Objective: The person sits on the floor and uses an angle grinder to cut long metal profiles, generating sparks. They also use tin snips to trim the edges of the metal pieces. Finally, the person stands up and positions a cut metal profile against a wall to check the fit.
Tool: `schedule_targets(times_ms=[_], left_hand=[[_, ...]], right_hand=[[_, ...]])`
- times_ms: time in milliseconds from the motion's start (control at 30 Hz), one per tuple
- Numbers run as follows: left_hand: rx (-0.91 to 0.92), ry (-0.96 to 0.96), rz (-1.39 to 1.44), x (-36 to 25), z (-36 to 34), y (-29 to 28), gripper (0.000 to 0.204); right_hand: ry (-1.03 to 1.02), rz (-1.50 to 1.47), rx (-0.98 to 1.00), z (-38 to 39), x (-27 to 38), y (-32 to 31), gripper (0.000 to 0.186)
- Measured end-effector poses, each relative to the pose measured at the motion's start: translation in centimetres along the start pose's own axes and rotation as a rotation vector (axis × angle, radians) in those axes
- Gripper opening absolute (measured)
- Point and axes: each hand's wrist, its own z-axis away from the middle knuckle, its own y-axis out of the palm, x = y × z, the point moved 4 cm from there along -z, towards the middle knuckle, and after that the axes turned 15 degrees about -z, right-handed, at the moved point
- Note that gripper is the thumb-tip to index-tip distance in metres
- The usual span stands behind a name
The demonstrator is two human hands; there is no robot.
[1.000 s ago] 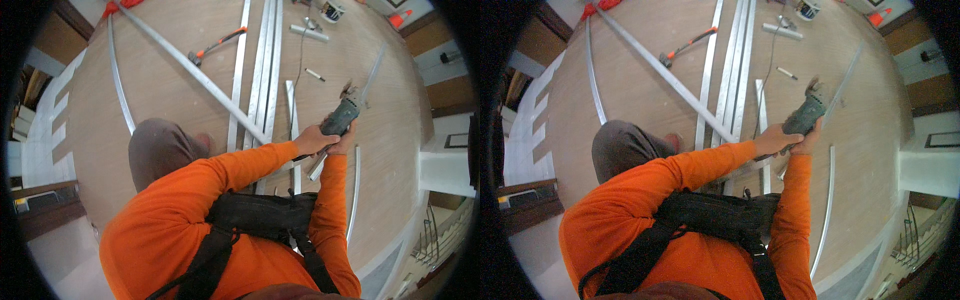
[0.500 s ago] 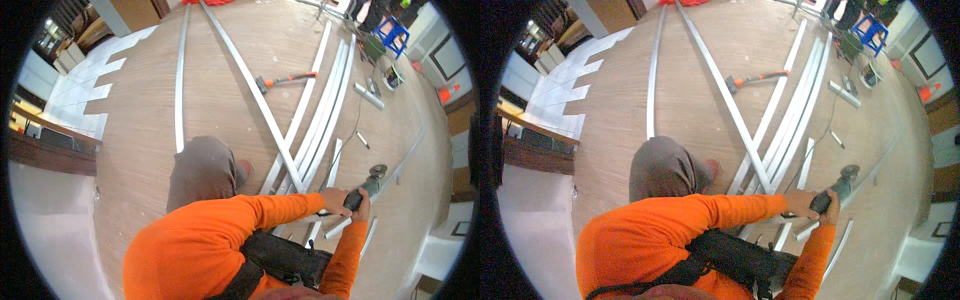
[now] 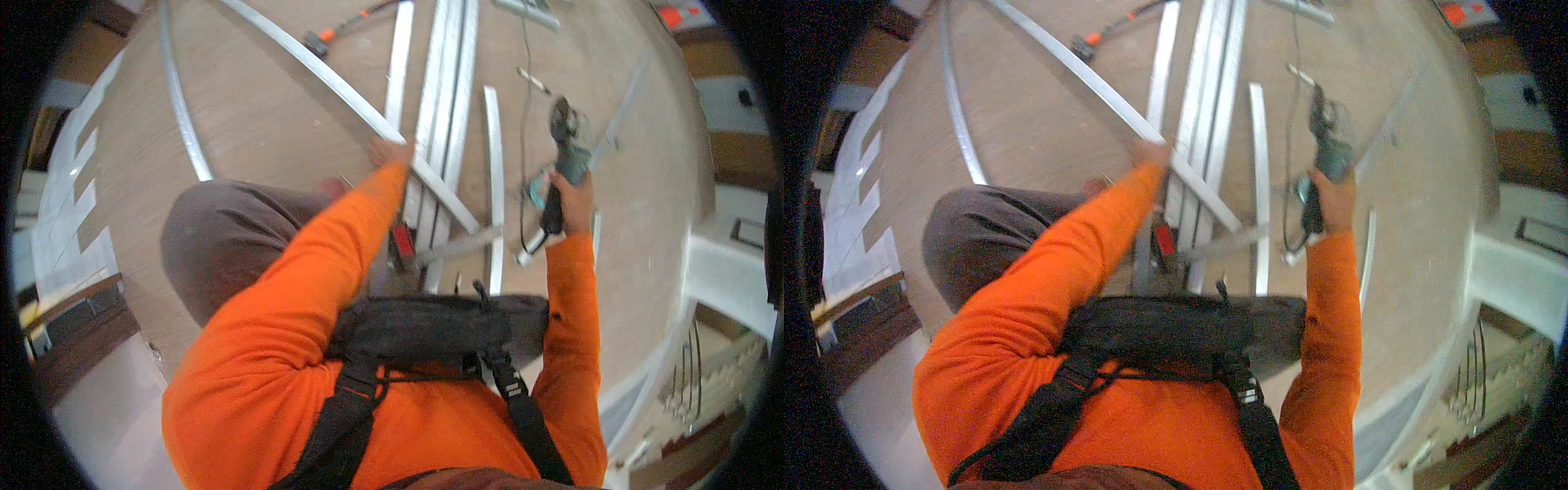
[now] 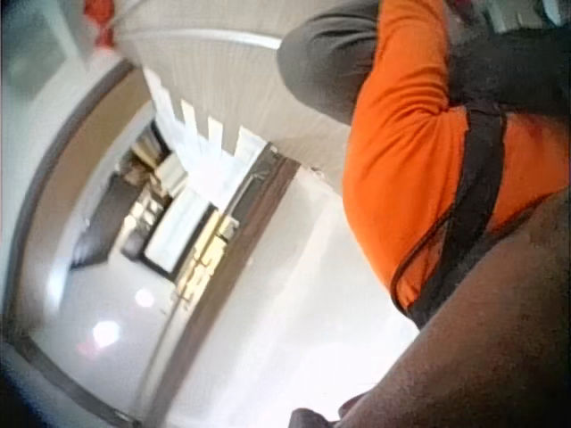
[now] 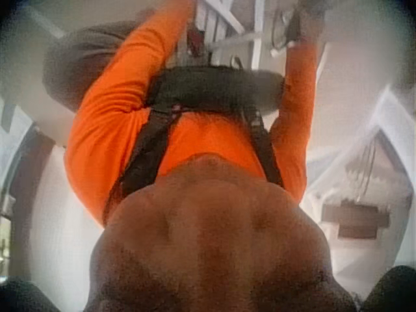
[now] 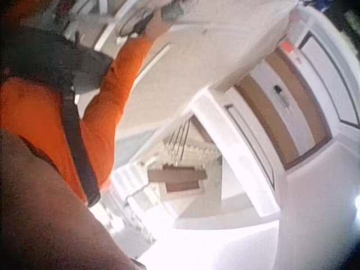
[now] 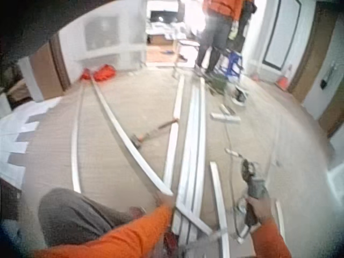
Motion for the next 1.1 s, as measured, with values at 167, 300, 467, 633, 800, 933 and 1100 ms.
schedule_targets(times_ms=[167,300,467,633,800,933,1100], left_hand=[[0.278,0.055,0.372,-1.6,-1.9,0.4,0.058],[0.091,-0.069,0.977,2.8,-9.0,-1.7,0.055],[0.347,-0.143,1.316,-0.6,-9.2,-5.5,0.051],[0.355,-0.177,1.361,-2.3,-7.4,-7.1,0.062],[0.231,-0.320,1.279,-4.4,-6.0,-9.0,0.068],[0.266,-0.260,1.277,-8.0,-4.9,-11.1,0.064],[0.242,-0.044,1.239,-10.7,-6.0,-12.2,0.063]], right_hand=[[0.156,-0.122,0.145,0.9,-3.6,-1.4,0.067],[0.118,-0.036,0.312,1.8,-3.6,1.7,0.073],[0.006,0.121,0.402,4.0,-4.4,2.8,0.078],[0.026,0.250,0.505,4.9,-4.6,2.9,0.083],[0.161,0.267,0.565,6.6,-3.4,1.9,0.084],[0.061,0.365,0.517,7.7,-2.8,0.2,0.083],[0.040,0.243,0.492,8.1,-1.6,-0.4,0.077]])
